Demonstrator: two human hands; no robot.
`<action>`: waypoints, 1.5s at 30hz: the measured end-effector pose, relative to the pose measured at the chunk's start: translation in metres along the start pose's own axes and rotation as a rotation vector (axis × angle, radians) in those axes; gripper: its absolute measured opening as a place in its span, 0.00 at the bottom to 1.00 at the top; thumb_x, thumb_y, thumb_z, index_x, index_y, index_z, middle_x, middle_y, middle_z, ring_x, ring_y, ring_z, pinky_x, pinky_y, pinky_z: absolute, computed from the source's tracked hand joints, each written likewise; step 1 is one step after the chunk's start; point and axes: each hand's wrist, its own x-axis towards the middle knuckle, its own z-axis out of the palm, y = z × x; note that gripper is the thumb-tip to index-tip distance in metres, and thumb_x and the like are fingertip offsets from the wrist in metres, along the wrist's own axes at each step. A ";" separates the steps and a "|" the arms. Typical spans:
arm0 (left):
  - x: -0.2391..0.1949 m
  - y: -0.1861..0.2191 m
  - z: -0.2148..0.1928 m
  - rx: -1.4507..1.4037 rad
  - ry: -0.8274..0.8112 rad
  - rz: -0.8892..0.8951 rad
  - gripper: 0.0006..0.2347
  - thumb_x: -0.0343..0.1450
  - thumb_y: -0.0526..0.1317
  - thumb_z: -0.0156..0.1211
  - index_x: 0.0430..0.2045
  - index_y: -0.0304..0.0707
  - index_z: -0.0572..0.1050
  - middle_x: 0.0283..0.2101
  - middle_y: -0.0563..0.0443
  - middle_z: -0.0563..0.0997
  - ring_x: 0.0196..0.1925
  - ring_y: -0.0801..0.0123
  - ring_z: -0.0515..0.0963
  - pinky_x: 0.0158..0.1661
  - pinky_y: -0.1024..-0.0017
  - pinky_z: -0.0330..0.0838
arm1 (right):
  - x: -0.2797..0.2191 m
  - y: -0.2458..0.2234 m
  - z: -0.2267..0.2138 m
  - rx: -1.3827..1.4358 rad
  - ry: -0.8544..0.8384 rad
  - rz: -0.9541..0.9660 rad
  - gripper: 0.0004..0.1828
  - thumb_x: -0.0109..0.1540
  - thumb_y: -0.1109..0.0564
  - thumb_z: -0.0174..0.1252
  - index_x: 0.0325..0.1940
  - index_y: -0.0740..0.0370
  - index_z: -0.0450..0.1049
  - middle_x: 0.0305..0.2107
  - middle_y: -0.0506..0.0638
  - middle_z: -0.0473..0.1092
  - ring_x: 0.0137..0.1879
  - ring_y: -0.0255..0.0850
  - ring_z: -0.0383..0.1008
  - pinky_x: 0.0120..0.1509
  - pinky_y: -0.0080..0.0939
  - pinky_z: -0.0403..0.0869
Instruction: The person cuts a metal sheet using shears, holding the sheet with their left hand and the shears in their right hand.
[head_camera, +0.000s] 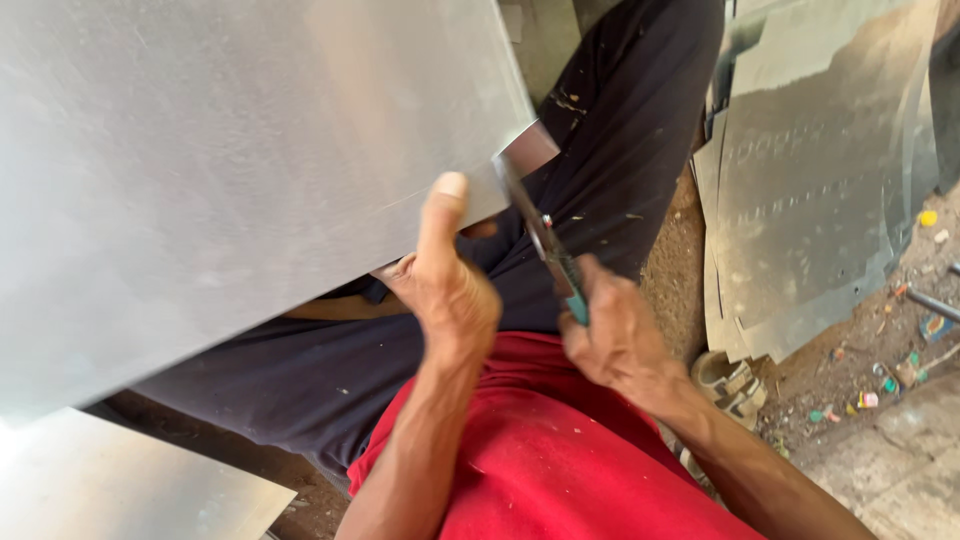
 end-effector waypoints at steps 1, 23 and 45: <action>-0.004 -0.002 0.009 0.026 0.072 -0.041 0.16 0.68 0.37 0.73 0.45 0.29 0.75 0.39 0.51 0.81 0.37 0.69 0.81 0.35 0.73 0.75 | -0.005 0.004 -0.006 -0.127 -0.014 0.081 0.06 0.53 0.62 0.46 0.32 0.68 0.65 0.18 0.55 0.65 0.19 0.48 0.65 0.23 0.48 0.68; 0.013 0.071 -0.148 0.149 0.250 0.323 0.02 0.75 0.31 0.62 0.35 0.28 0.79 0.31 0.48 0.81 0.29 0.69 0.80 0.31 0.73 0.78 | -0.011 -0.026 0.008 0.182 -0.392 0.119 0.16 0.51 0.59 0.48 0.38 0.69 0.74 0.26 0.53 0.74 0.32 0.37 0.73 0.39 0.38 0.73; 0.004 0.058 -0.115 -0.055 -0.052 -0.124 0.07 0.71 0.29 0.67 0.38 0.23 0.78 0.36 0.42 0.86 0.38 0.67 0.87 0.44 0.70 0.85 | 0.008 -0.096 0.003 0.060 -0.595 0.164 0.21 0.48 0.63 0.46 0.45 0.67 0.70 0.29 0.51 0.69 0.29 0.35 0.64 0.34 0.36 0.67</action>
